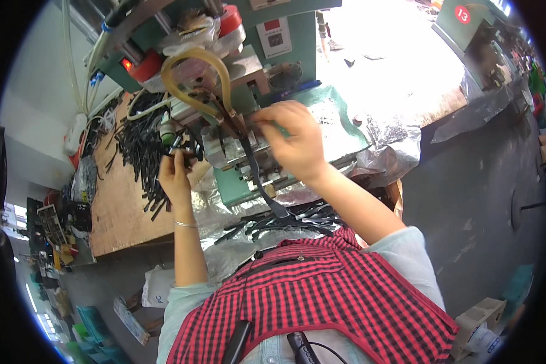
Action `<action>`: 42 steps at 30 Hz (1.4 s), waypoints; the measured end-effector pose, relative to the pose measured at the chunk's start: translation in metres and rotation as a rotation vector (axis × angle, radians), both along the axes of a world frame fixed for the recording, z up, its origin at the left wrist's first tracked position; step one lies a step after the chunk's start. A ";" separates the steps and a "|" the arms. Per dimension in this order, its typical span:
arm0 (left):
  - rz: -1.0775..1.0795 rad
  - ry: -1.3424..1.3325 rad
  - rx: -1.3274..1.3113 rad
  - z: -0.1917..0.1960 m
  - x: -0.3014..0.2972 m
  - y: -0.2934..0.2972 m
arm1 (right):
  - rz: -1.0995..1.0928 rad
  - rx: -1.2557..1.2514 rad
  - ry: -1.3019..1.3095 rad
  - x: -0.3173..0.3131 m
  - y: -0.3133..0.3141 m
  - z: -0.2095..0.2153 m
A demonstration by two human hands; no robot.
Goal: The person repeatedly picks black cable pieces and small metallic components from a tray, inserts them into a machine, and removes the assembled units. The process is continuous and repetitive throughout the clip.
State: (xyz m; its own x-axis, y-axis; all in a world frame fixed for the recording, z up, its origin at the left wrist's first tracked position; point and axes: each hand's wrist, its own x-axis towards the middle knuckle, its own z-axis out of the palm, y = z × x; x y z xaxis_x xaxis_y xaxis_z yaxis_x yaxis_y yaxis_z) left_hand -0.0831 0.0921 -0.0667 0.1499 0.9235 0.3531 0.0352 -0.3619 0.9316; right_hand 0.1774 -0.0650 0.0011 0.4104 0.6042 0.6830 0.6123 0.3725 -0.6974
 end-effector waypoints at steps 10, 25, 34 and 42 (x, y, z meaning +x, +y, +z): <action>0.113 -0.177 0.265 0.052 0.033 -0.065 | 0.225 -0.071 0.645 -0.029 0.006 0.001; -0.261 0.299 1.171 0.067 0.087 -0.102 | -0.309 -0.166 0.361 0.071 -0.022 -0.032; -0.250 0.276 1.129 0.061 0.088 -0.101 | -0.350 -0.580 -0.119 0.078 -0.049 -0.078; -0.256 0.305 0.828 0.055 0.066 -0.132 | -0.458 -0.515 -0.426 0.066 -0.030 -0.084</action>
